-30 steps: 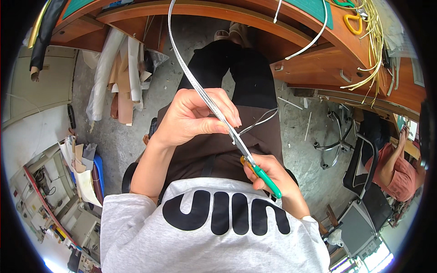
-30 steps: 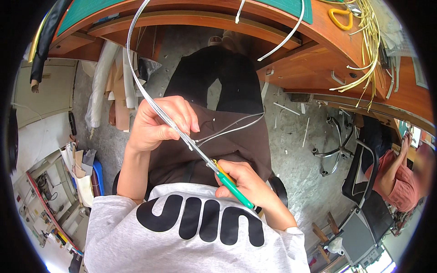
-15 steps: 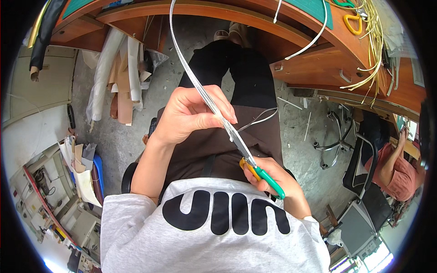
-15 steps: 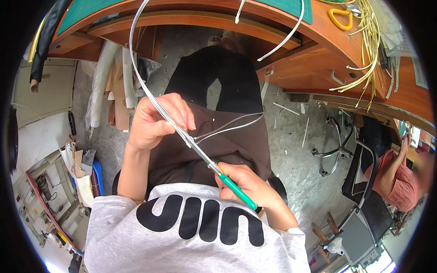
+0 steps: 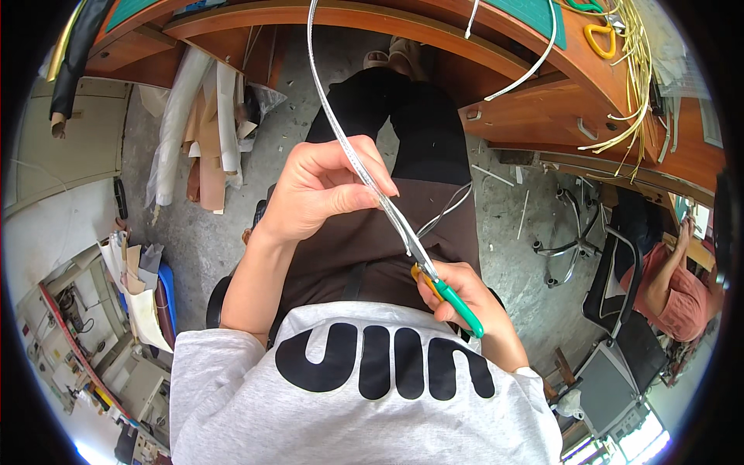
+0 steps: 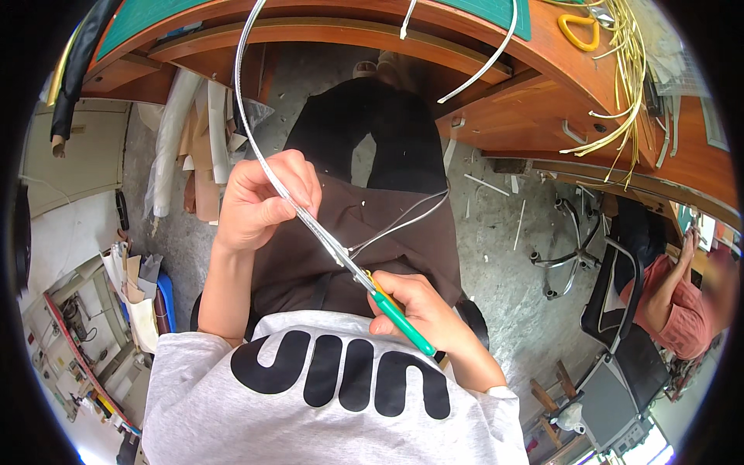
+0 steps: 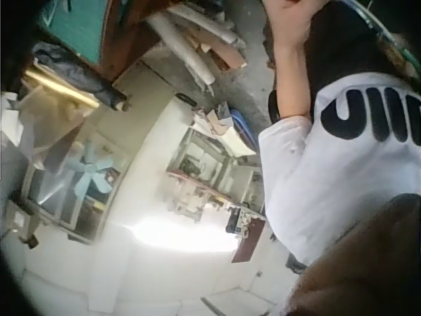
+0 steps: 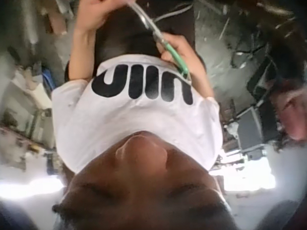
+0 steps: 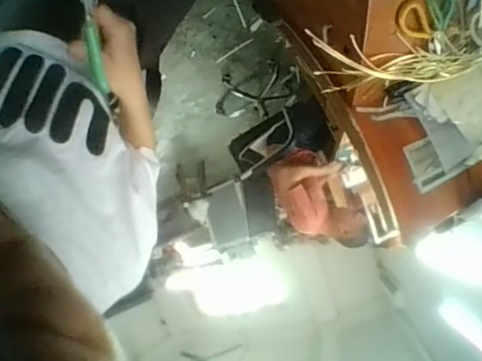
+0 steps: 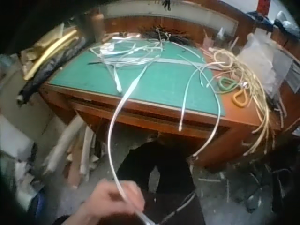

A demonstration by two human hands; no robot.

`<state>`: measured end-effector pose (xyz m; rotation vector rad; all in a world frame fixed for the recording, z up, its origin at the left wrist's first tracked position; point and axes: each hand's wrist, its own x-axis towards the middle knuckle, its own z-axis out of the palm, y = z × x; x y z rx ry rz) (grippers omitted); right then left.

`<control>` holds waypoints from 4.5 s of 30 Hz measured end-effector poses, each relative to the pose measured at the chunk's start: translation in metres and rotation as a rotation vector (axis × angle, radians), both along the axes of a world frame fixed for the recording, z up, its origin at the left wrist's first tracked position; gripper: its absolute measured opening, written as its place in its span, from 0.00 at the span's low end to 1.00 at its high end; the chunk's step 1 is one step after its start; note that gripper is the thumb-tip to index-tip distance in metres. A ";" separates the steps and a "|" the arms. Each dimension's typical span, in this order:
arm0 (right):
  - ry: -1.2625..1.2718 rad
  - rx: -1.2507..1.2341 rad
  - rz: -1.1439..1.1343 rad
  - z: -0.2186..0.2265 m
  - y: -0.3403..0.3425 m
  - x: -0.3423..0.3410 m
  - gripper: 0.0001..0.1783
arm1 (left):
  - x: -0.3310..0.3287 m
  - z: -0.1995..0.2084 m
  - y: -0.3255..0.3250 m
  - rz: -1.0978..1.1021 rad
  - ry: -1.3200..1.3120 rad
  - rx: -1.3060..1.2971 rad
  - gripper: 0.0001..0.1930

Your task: Cutting and preparing thin white and metallic strips for shoe construction.

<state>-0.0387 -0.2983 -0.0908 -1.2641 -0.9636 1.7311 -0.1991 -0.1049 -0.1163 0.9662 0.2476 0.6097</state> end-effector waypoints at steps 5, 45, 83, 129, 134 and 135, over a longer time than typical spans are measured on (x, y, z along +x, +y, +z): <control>0.020 0.019 -0.022 -0.002 -0.004 -0.003 0.30 | 0.005 -0.003 -0.002 -0.040 -0.096 -0.040 0.07; -0.228 -0.070 -0.077 0.000 -0.010 0.007 0.28 | 0.009 0.009 -0.013 0.198 0.105 -0.208 0.09; -0.357 -0.113 -0.092 0.001 -0.005 0.005 0.28 | 0.018 0.020 -0.019 0.307 0.128 -0.214 0.08; 0.011 -0.198 -0.117 0.004 -0.007 -0.001 0.40 | 0.020 -0.007 -0.008 -0.134 -0.059 -0.167 0.06; -0.045 -0.154 -0.114 0.006 -0.003 -0.002 0.38 | 0.017 -0.006 -0.008 -0.125 -0.055 -0.131 0.06; -0.049 -0.164 -0.104 0.006 -0.003 -0.001 0.37 | 0.017 -0.005 -0.007 -0.125 -0.054 -0.131 0.06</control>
